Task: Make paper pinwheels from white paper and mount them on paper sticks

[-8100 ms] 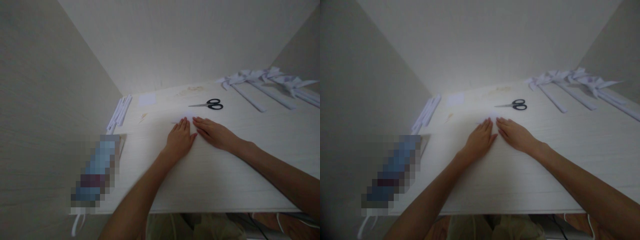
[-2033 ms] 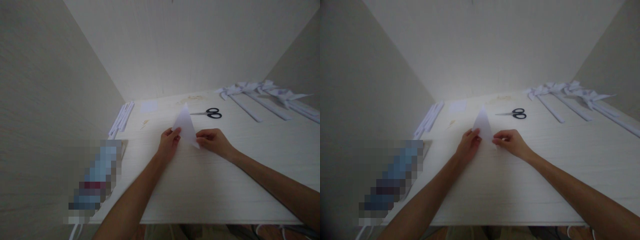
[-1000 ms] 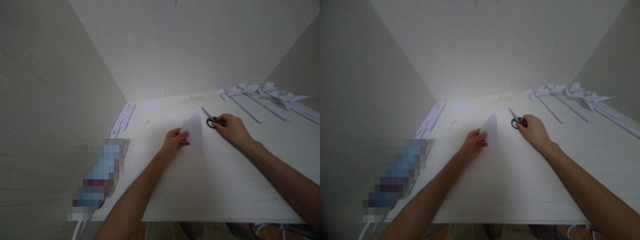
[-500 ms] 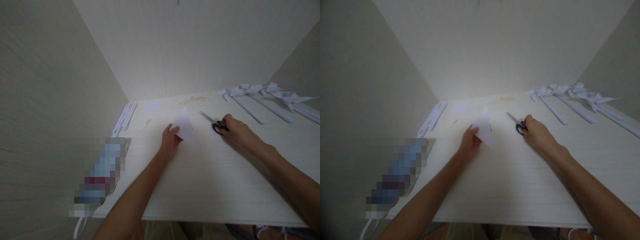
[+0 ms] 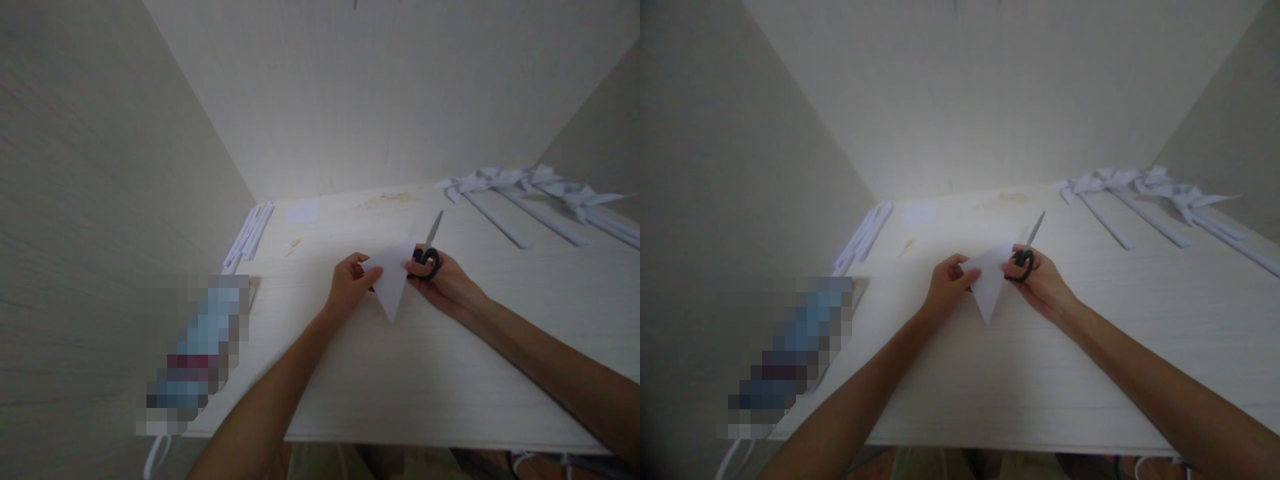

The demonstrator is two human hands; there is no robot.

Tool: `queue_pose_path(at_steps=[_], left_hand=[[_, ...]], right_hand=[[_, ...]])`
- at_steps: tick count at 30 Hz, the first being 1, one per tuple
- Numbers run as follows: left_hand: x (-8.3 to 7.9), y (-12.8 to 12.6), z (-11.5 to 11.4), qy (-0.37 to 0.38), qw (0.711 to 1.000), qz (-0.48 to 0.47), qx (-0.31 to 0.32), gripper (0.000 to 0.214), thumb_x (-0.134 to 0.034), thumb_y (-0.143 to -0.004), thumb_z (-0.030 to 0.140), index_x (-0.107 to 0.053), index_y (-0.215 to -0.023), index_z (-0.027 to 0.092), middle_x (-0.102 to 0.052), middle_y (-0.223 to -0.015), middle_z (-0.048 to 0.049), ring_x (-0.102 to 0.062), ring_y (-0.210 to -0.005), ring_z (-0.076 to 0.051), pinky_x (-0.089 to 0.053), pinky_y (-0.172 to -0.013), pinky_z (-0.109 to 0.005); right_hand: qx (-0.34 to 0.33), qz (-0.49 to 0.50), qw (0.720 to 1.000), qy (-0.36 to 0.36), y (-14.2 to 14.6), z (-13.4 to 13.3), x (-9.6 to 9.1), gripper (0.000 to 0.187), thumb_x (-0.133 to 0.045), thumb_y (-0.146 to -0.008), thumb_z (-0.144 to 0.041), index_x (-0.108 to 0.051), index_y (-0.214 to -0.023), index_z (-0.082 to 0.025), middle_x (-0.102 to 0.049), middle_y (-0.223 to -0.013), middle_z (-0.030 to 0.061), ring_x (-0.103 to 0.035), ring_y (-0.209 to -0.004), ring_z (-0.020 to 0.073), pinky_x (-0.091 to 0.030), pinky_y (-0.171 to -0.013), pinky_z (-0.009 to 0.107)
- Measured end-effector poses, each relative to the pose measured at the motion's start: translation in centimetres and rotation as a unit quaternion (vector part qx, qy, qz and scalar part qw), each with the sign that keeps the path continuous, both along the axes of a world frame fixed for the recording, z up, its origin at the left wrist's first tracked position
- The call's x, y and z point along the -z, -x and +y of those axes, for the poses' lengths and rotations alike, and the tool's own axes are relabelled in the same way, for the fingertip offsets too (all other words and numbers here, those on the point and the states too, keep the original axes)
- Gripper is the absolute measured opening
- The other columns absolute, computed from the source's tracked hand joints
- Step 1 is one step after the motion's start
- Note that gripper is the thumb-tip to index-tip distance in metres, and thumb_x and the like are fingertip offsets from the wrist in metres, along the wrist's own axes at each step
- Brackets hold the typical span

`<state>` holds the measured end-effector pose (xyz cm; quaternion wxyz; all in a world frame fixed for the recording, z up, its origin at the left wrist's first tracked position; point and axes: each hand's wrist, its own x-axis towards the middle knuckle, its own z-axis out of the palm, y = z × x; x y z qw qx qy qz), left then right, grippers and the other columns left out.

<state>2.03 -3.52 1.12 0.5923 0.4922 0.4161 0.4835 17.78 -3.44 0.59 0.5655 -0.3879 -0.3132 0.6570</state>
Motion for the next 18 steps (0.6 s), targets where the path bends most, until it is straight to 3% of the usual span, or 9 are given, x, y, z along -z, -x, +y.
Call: queue_pose_path(at_steps=[6, 14, 18], left_hand=[[-0.1, -0.2, 0.0, 0.019, 0.999, -0.043, -0.016, 0.027, -0.066, -0.057, 0.033, -0.055, -0.072, 0.014, -0.063, -0.062, -0.0007, -0.058, -0.053, -0.010, -0.047, -0.050, -0.022], [-0.2, -1.1, -1.0, 0.034, 0.996, -0.013, 0.082, 0.021, -0.067, -0.057, 0.028, -0.061, -0.070, 0.012, -0.066, -0.067, -0.0069, -0.060, -0.051, -0.013, -0.047, -0.053, -0.026], [-0.2, -0.7, -0.6, 0.007, 1.000, 0.011, 0.027, 0.017, -0.062, -0.063, 0.029, -0.059, -0.062, 0.012, -0.064, -0.063, -0.0043, -0.052, -0.040, -0.008, -0.039, -0.041, -0.021]], right_hand=[[0.066, -0.021, 0.997, -0.037, 0.4, -0.2, 0.2, 0.033, -0.072, -0.047, -0.011, -0.053, -0.073, -0.020, -0.053, -0.062, -0.0075, -0.052, -0.055, 0.0048, -0.044, -0.053, 0.017], [0.129, -0.087, 0.985, -0.081, 1.1, -0.8, -0.6, 0.030, -0.071, -0.049, -0.017, -0.047, -0.068, -0.021, -0.047, -0.055, -0.0090, -0.044, -0.046, 0.0043, -0.038, -0.047, 0.019], [0.115, -0.174, 0.972, -0.105, 0.5, -0.6, -0.5, 0.025, -0.068, -0.056, -0.023, -0.048, -0.069, -0.021, -0.050, -0.058, -0.0061, -0.046, -0.050, 0.0067, -0.037, -0.048, 0.020]])
